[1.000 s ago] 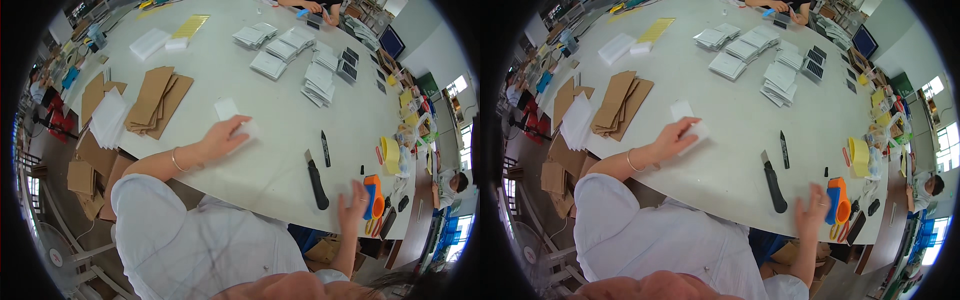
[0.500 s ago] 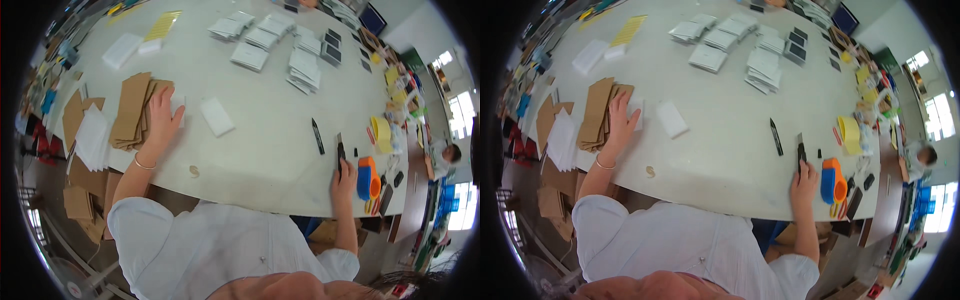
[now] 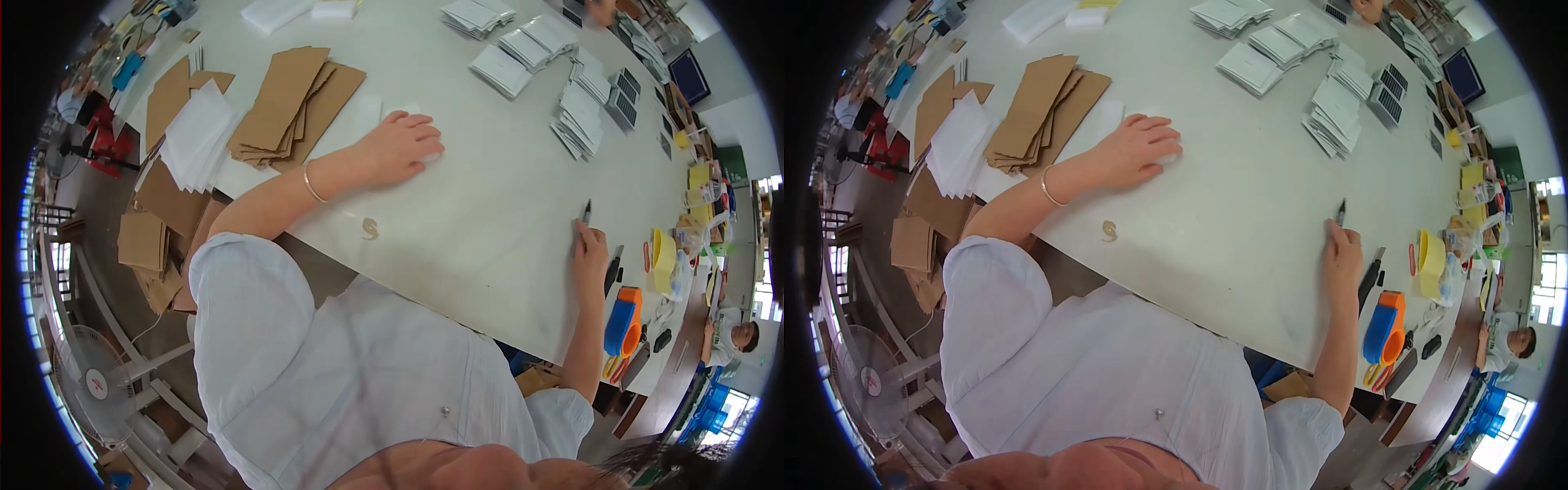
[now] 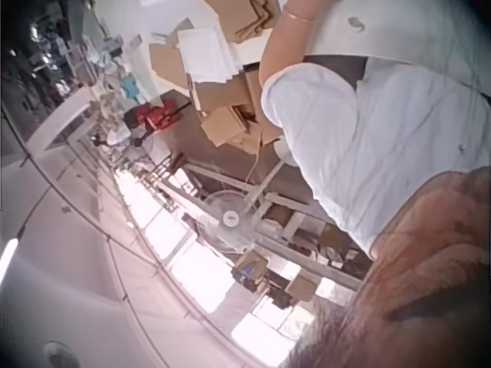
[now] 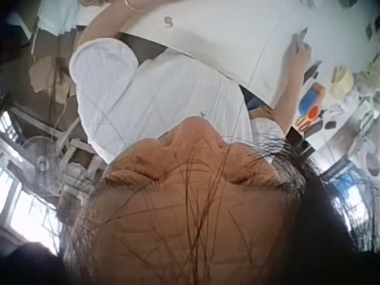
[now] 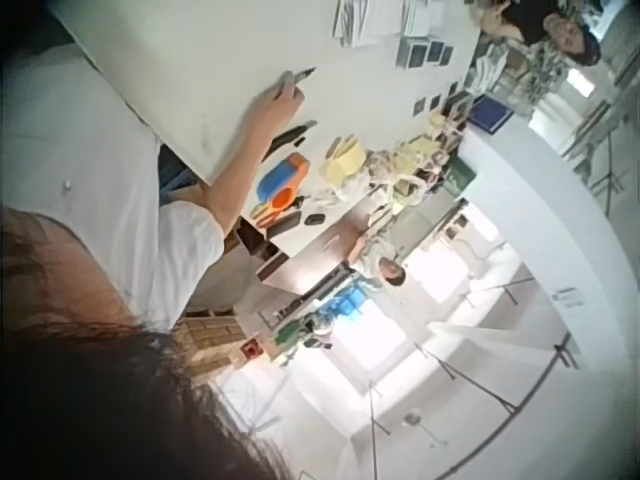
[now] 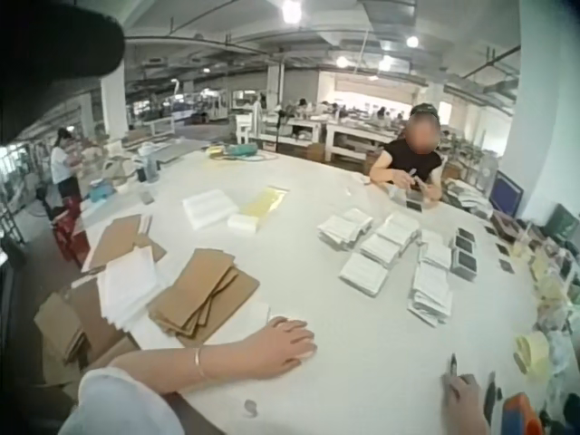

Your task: Assembling, marking, and packaging electronic components at a factory workbench.

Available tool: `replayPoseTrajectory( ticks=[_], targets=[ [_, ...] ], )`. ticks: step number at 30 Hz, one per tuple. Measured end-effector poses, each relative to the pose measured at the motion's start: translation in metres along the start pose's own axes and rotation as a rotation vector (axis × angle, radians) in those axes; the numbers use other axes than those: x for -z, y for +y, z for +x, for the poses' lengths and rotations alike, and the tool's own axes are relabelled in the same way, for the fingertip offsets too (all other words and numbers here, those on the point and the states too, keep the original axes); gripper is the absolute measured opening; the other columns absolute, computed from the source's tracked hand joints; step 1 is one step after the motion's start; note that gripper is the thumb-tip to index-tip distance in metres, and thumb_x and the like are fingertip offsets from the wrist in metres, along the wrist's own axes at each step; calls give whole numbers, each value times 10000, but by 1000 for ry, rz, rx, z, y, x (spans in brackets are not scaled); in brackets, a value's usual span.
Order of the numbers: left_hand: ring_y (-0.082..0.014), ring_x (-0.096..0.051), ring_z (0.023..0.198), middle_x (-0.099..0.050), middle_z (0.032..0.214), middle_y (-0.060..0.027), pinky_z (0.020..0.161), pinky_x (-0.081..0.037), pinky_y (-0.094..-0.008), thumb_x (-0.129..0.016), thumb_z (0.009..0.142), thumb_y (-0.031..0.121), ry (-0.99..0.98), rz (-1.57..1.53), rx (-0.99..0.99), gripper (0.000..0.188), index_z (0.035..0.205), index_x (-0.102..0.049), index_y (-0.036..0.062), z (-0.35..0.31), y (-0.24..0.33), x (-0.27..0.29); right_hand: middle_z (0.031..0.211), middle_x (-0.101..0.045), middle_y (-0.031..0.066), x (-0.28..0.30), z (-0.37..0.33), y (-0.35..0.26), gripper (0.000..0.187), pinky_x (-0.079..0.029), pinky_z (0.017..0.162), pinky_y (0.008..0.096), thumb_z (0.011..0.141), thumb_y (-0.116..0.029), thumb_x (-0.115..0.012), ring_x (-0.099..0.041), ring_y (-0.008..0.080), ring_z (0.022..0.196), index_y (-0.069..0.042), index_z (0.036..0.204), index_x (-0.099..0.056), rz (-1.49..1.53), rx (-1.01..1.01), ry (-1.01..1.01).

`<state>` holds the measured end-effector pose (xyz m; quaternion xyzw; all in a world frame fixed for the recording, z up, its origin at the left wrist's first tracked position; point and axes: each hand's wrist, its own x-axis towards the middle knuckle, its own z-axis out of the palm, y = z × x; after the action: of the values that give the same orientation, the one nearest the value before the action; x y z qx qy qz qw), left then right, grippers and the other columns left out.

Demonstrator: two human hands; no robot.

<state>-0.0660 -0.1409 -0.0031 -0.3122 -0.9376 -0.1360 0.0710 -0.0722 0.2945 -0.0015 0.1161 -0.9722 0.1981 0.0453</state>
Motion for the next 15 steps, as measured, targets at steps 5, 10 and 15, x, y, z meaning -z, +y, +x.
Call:
replayPoseTrajectory(
  ticks=[5,10,15],
  targets=[
    [-341,-360,1296,-457,1336,-132,1037,-331,-461,-635,788,127,178,-62,44,422,1191,-521,73,-14,-1,1,923,-500,5,-14,14,14,400,-425,769,232,908,-80,-508,-496,87,831,-64,1307,-522,664,-220,191],
    [-369,-350,1301,-414,1371,-191,1088,-300,-428,-597,843,181,266,-472,39,495,1278,-447,-1,31,45,-47,1198,-419,106,-39,57,-16,878,-452,824,308,680,-125,-757,-480,198,1009,-81,1430,-303,470,64,303],
    [-373,-423,1243,-458,1313,-259,1042,-347,-407,-567,878,377,305,-708,301,632,1298,-413,-70,123,70,-73,1183,-412,110,-50,92,-14,784,-436,818,313,686,-120,-757,-472,202,961,-45,1360,-364,381,-81,479]
  ],
)
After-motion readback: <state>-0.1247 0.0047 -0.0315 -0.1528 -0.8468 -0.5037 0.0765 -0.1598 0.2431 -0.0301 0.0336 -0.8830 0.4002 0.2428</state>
